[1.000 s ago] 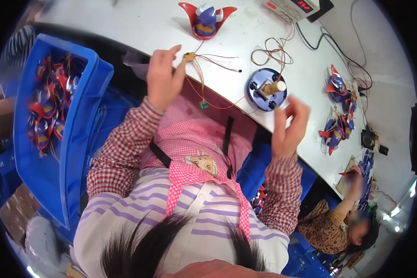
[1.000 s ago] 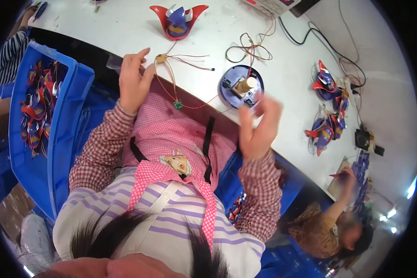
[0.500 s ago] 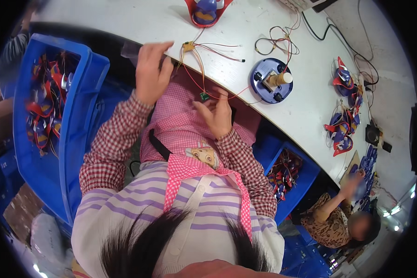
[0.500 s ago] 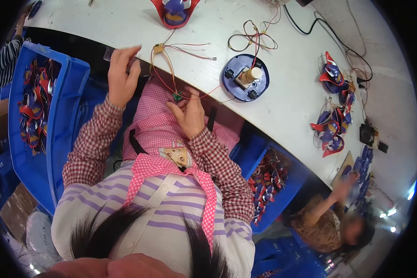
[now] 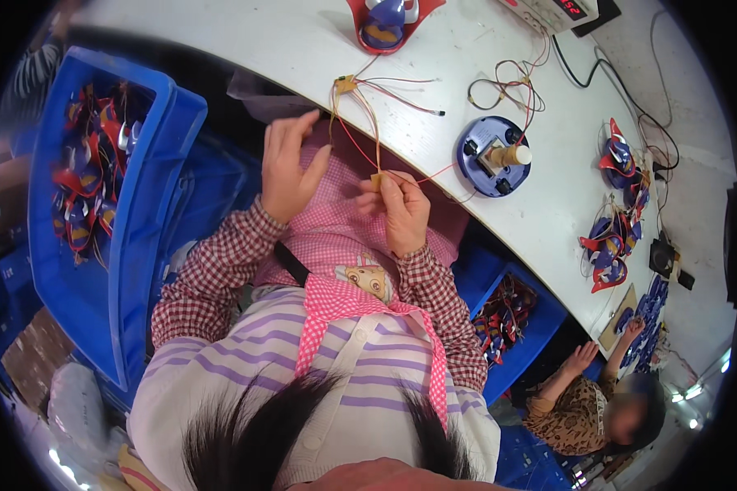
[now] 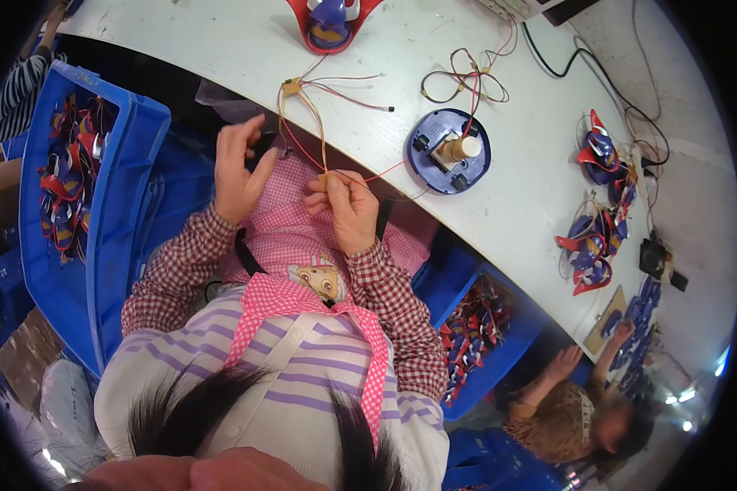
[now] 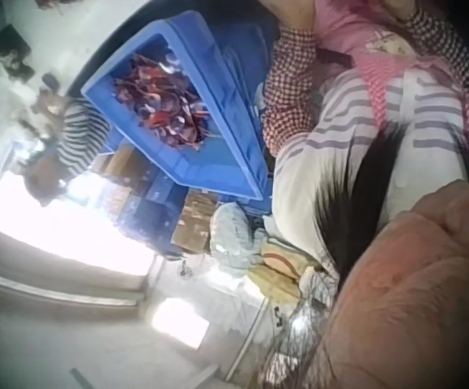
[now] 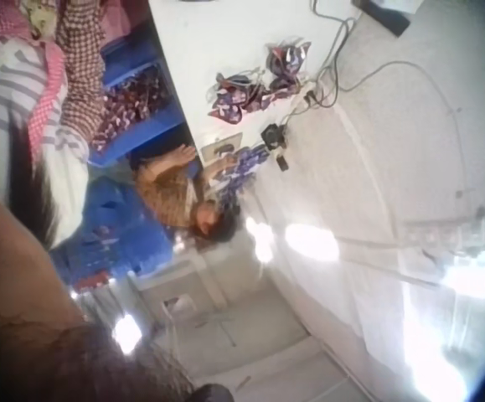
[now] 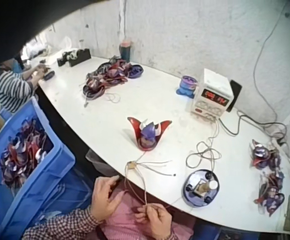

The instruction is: Assembling plastic toy figures by connecting components and internal wiring.

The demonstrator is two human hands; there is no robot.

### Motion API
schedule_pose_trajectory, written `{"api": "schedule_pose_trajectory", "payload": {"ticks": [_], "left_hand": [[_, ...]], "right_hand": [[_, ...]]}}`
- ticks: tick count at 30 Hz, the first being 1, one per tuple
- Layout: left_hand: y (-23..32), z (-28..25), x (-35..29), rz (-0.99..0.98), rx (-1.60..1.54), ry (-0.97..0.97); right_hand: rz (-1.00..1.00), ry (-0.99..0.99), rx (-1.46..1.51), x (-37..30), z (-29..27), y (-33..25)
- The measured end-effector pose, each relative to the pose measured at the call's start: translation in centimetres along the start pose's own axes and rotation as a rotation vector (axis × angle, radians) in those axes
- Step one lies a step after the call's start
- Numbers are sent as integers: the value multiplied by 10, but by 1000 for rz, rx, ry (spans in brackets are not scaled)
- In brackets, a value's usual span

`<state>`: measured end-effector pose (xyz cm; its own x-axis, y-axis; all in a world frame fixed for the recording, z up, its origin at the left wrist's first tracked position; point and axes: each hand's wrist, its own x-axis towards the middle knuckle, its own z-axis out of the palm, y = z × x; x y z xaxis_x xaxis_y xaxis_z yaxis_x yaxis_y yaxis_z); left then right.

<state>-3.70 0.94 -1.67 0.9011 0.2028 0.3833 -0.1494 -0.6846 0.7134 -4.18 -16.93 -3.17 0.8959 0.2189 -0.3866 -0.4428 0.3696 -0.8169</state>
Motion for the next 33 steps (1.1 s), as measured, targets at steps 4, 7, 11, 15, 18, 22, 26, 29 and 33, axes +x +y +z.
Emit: {"api": "schedule_pose_trajectory", "payload": {"ticks": [4,7,11,15,18,22,26,29,33], "left_hand": [[-7,7,30,130,205,-3],[-10,9,46,190,296,-12],[-13,13,58,232,366,-42],[-19,18,80,314,411,-82],[-20,24,86,401,447,-92],[-22,31,93,511,474,-84],[-27,39,95,584,434,-30],[-28,42,96,583,428,-27],[-29,44,96,573,406,-31]], "right_hand": [[-6,-23,-21,-6,-2,-5],[-19,-37,-1,-6,3,-14],[-35,-53,85,-13,11,-32],[-20,-112,137,-11,12,-45],[-9,-103,155,-10,10,-47],[5,-95,171,-9,8,-49],[3,-90,155,-5,10,-54],[5,-45,115,1,12,-58],[1,-22,110,6,13,-58]]}}
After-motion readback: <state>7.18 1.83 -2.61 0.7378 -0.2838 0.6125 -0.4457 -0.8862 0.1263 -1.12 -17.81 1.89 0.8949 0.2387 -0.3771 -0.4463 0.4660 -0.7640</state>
